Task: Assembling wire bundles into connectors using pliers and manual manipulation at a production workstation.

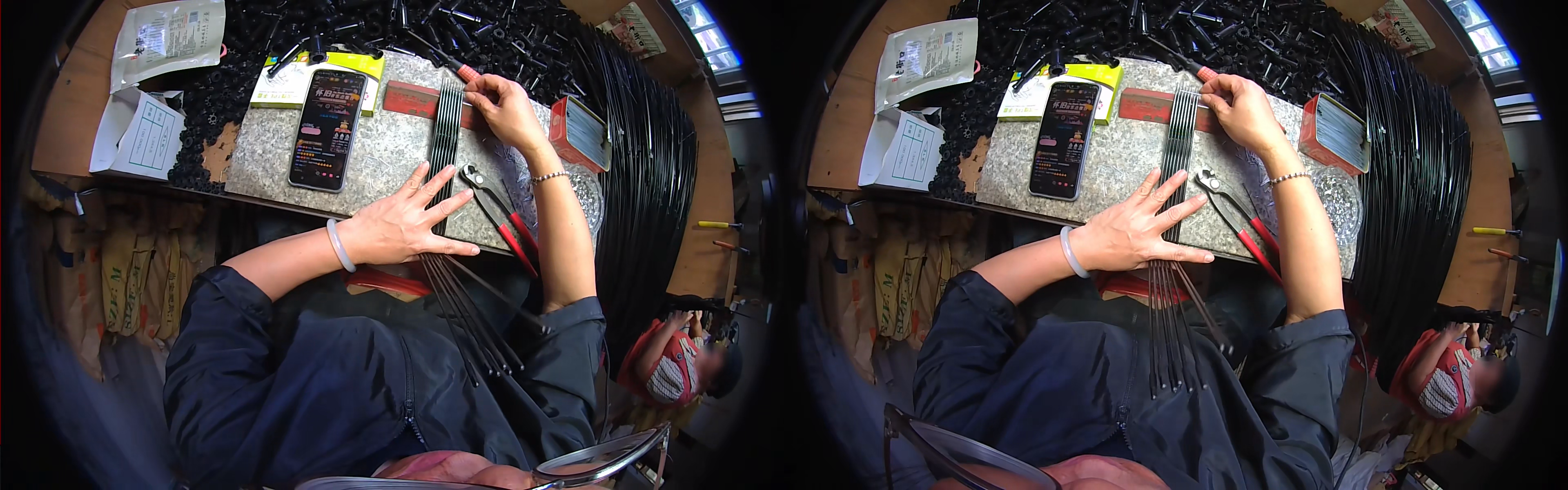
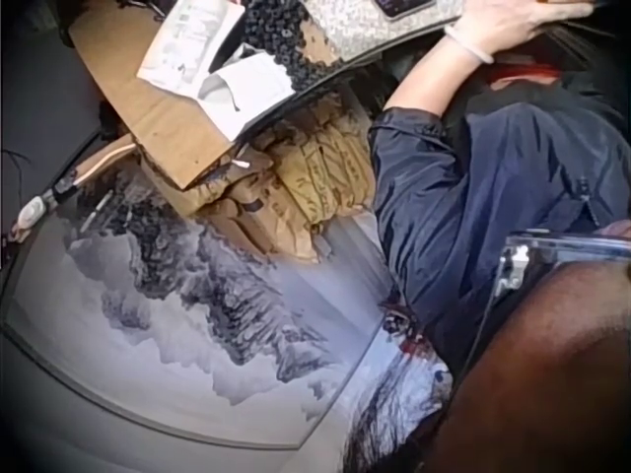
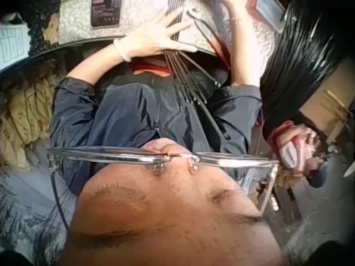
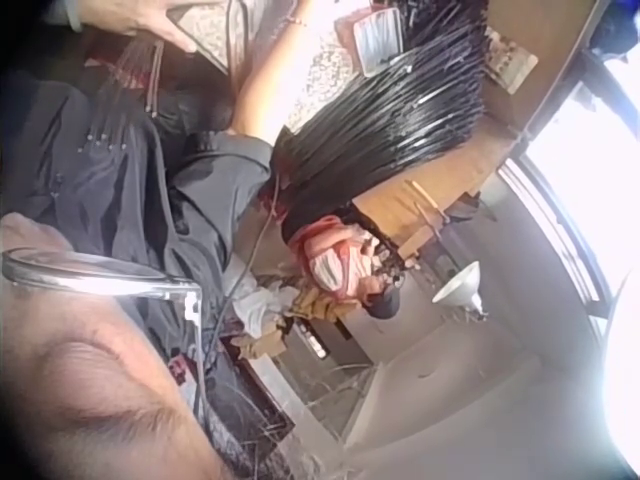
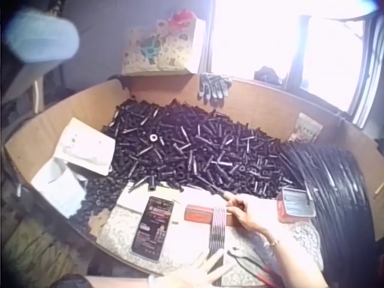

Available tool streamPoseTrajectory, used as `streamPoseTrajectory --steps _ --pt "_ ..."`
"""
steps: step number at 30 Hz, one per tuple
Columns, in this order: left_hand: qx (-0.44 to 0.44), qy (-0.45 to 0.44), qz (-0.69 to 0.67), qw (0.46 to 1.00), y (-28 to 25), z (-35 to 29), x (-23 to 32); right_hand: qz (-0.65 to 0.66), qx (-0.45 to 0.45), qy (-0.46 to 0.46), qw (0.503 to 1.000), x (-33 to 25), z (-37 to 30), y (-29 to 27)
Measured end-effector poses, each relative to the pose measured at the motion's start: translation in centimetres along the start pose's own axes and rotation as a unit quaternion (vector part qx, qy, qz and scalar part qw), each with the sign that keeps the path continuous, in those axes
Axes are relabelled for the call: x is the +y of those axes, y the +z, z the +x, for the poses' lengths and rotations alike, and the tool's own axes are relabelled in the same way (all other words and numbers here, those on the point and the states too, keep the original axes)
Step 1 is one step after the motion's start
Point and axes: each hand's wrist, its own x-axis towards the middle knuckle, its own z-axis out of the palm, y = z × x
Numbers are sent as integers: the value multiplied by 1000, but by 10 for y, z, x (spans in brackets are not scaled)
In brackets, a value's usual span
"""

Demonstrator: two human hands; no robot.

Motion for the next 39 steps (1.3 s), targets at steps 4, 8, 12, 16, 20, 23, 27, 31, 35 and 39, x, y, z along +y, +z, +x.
streamPoseTrajectory --steps 4,8,12,16,20,23,27,31,35,39 --pt "0 3 7 1000 2 0 -1 7 -6 -28 1000 4 2 0" --pt "1 -7 -22 1000 -2 1 1 15 0 -65 998 5 3 2" --pt "2 -6 -26 1000 -1 0 0 -6 -6 -106 994 5 6 -1" --pt "4 -11 -32 999 -2 -2 -1 16 -21 -77 997 6 8 8" --pt "6 -6 -37 999 1 0 -2 -33 49 -181 982 12 7 19" --pt "8 5 -29 1000 1 -1 -3 -131 122 -212 961 0 -1 0" --pt "17 2 -30 999 1 -5 -2 -104 152 -3 983 25 -20 -81" --pt "27 8 -24 999 4 -4 -2 -191 62 89 976 76 -60 -124" --pt "23 5 -20 1000 3 -5 -2 -258 89 42 961 79 -73 -120" --pt "29 5 -13 999 3 -3 -1 -347 136 -95 923 78 -75 -126"
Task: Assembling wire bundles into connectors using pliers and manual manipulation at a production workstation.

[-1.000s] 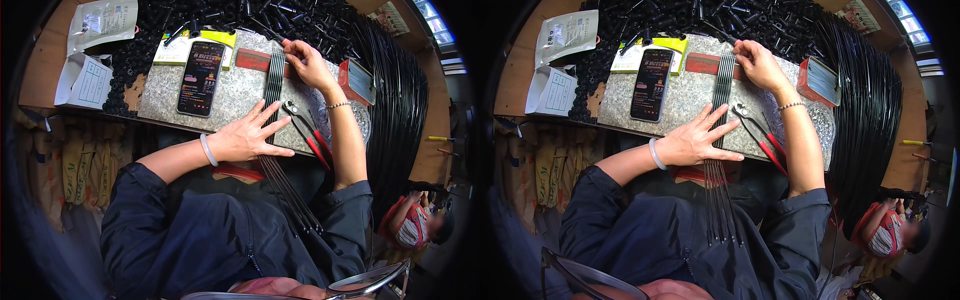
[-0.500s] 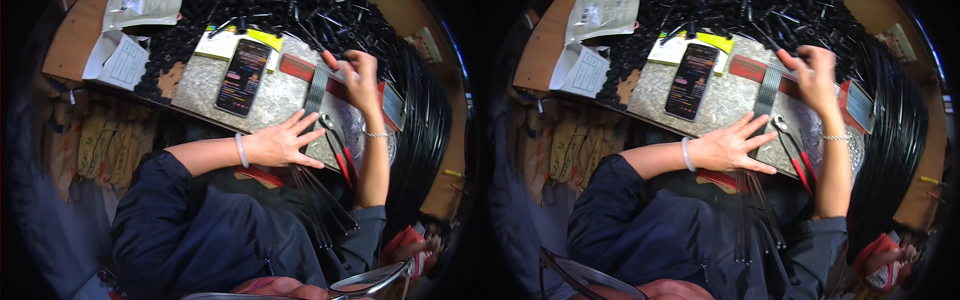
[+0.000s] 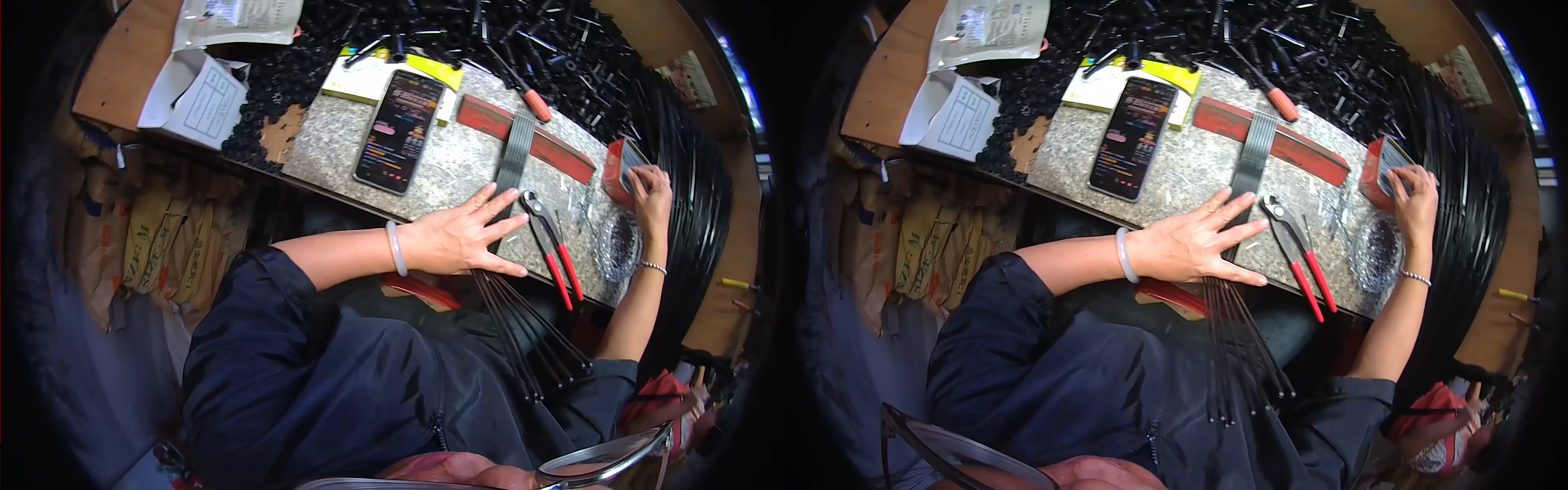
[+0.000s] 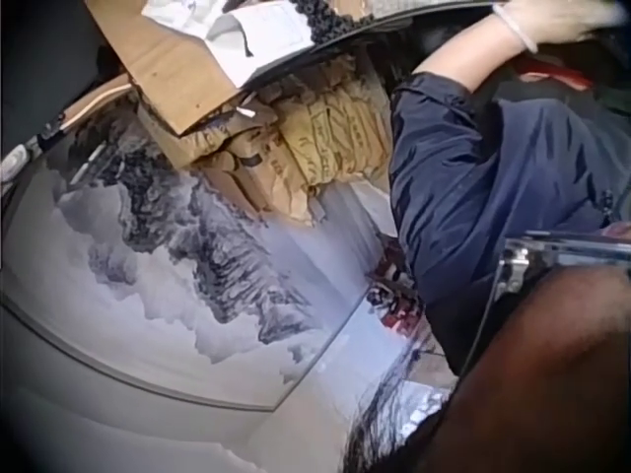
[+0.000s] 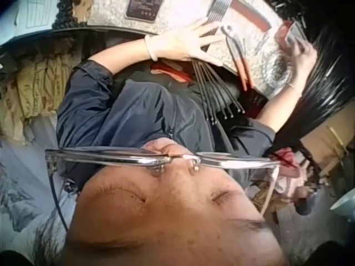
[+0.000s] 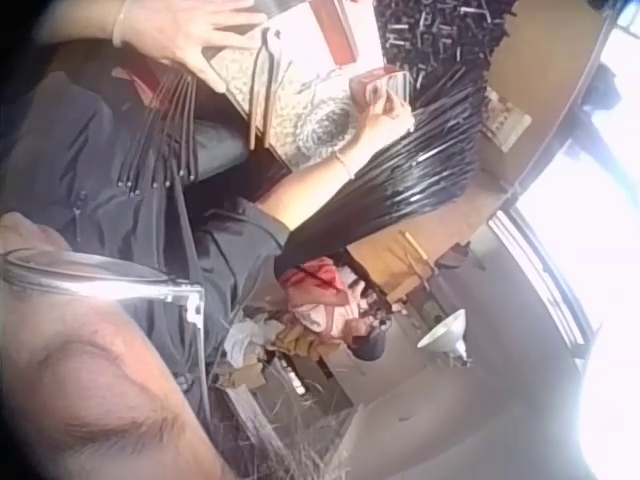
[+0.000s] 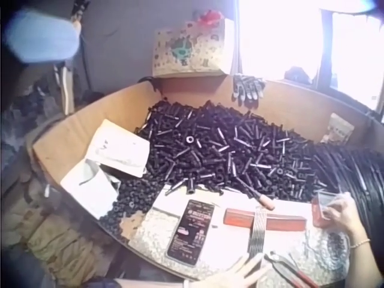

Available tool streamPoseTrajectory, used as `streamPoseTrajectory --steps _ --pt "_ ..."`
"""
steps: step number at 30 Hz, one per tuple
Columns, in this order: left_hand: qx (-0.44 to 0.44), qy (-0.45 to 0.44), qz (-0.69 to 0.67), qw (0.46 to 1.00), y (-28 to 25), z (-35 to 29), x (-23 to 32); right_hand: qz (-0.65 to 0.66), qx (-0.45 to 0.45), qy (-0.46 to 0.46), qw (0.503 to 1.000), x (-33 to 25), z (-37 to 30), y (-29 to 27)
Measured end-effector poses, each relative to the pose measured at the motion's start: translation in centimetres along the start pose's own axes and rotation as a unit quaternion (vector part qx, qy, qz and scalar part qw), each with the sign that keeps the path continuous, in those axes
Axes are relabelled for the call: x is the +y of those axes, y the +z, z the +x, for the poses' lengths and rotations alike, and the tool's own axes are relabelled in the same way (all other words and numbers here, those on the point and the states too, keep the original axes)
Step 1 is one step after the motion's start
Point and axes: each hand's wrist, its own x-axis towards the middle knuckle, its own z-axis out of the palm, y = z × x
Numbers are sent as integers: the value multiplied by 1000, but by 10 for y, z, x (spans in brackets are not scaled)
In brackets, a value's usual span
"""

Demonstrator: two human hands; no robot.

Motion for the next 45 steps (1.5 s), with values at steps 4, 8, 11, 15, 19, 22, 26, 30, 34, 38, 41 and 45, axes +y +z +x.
streamPoseTrajectory --steps 4,8,11,15,19,22,26,30,34,38,41,45 --pt "-17 -11 2 1000 -1 -2 -1 150 88 170 970 -12 7 8" --pt "-13 -8 -11 1000 -3 2 2 216 156 123 956 -21 15 10" --pt "-39 -3 23 999 -4 2 1 234 99 114 960 -46 24 13" --pt "-32 2 32 999 -3 4 0 128 69 74 987 -41 26 15" --pt "-26 -4 28 999 -5 5 3 116 47 91 988 -9 4 24" --pt "-31 -19 -4 999 -9 7 5 108 74 66 989 -1 -2 21" --pt "-42 -25 2 999 -9 6 4 87 -14 139 986 -5 -1 2" --pt "-39 -26 8 999 -9 6 5 73 -36 133 988 -4 -5 7" --pt "-36 -16 29 999 -6 5 3 42 46 77 995 3 -8 10" --pt "-30 -8 32 999 -3 5 2 123 151 155 968 -15 1 11" --pt "-24 -19 -2 1000 -4 5 4 345 113 148 920 -55 24 20" --pt "-37 -11 28 999 -6 5 3 257 -27 113 959 -105 50 48"
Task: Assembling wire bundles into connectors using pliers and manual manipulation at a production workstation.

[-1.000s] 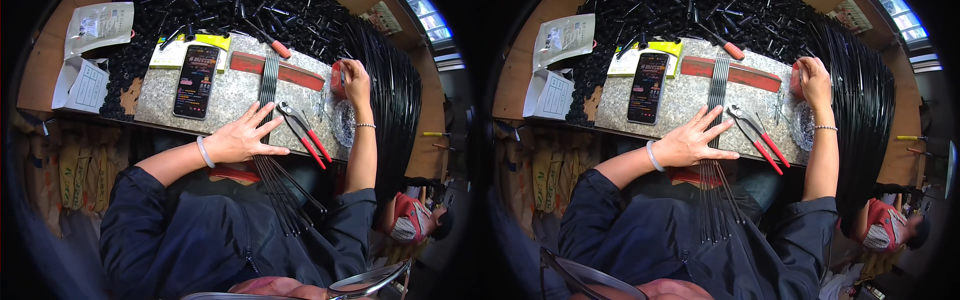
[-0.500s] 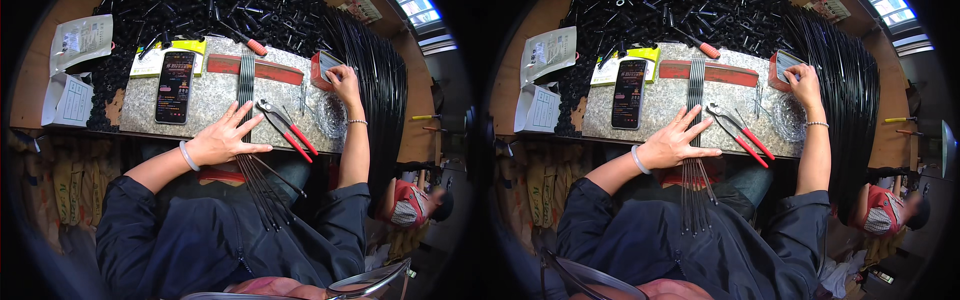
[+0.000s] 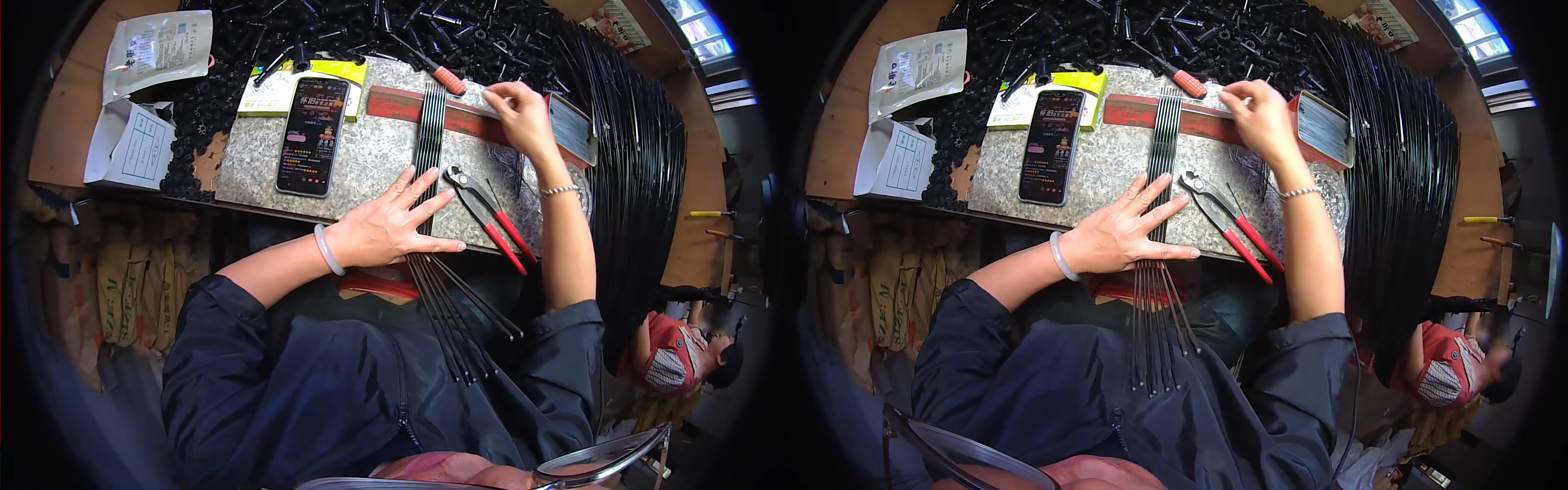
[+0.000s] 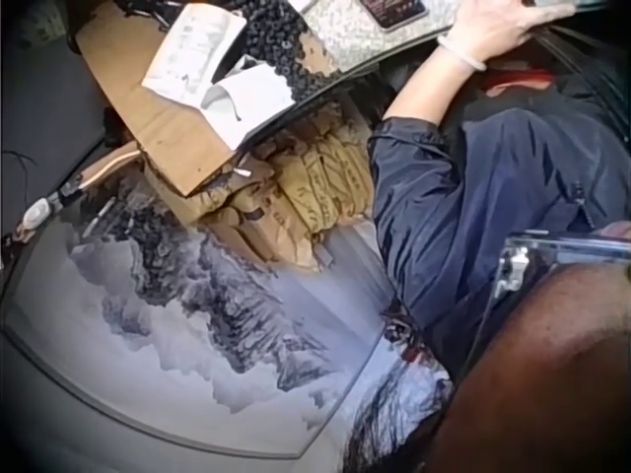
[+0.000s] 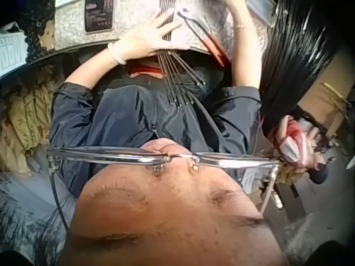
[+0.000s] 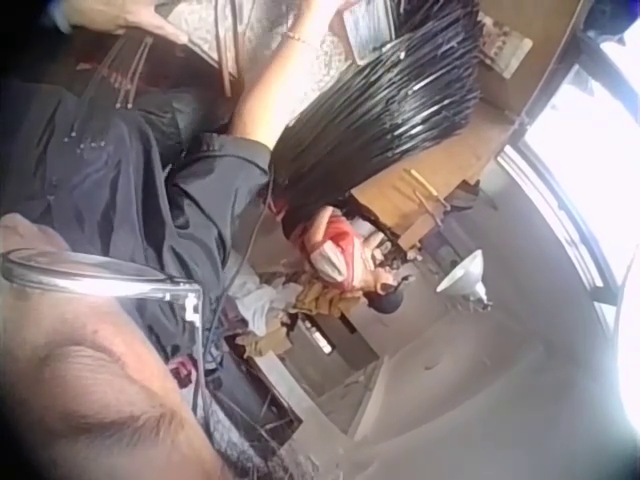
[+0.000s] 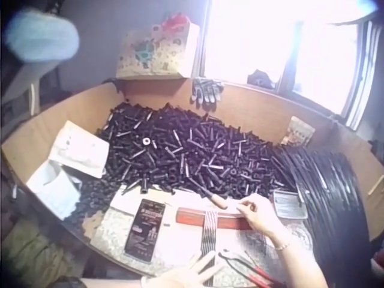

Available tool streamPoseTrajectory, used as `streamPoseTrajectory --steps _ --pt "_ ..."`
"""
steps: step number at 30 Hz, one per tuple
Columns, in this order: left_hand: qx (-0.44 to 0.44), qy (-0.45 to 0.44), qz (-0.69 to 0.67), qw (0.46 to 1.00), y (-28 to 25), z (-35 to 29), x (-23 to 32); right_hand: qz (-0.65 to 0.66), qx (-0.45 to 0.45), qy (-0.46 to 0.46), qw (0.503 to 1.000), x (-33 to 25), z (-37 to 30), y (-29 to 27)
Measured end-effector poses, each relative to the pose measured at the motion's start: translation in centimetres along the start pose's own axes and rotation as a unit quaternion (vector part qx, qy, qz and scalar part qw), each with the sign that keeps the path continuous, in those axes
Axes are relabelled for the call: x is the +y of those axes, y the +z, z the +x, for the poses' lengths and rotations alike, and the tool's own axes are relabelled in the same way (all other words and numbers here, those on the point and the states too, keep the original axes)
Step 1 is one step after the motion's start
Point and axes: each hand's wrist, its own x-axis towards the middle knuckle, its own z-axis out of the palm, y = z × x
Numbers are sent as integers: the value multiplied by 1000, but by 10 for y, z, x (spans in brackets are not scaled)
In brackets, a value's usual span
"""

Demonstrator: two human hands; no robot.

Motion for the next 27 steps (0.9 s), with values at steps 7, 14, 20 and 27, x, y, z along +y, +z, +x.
streamPoseTrajectory --steps 7,14,20,27 --pt "-2 -6 -32 999 -1 0 0 61 -69 72 993 -8 16 31" --pt "9 -2 -30 1000 2 -1 -1 70 -105 94 988 -7 19 31" --pt "9 -4 -30 999 1 -1 -2 80 -101 100 987 -2 21 37" --pt "-1 2 -22 1000 0 -1 -2 69 -101 92 988 -6 22 39"
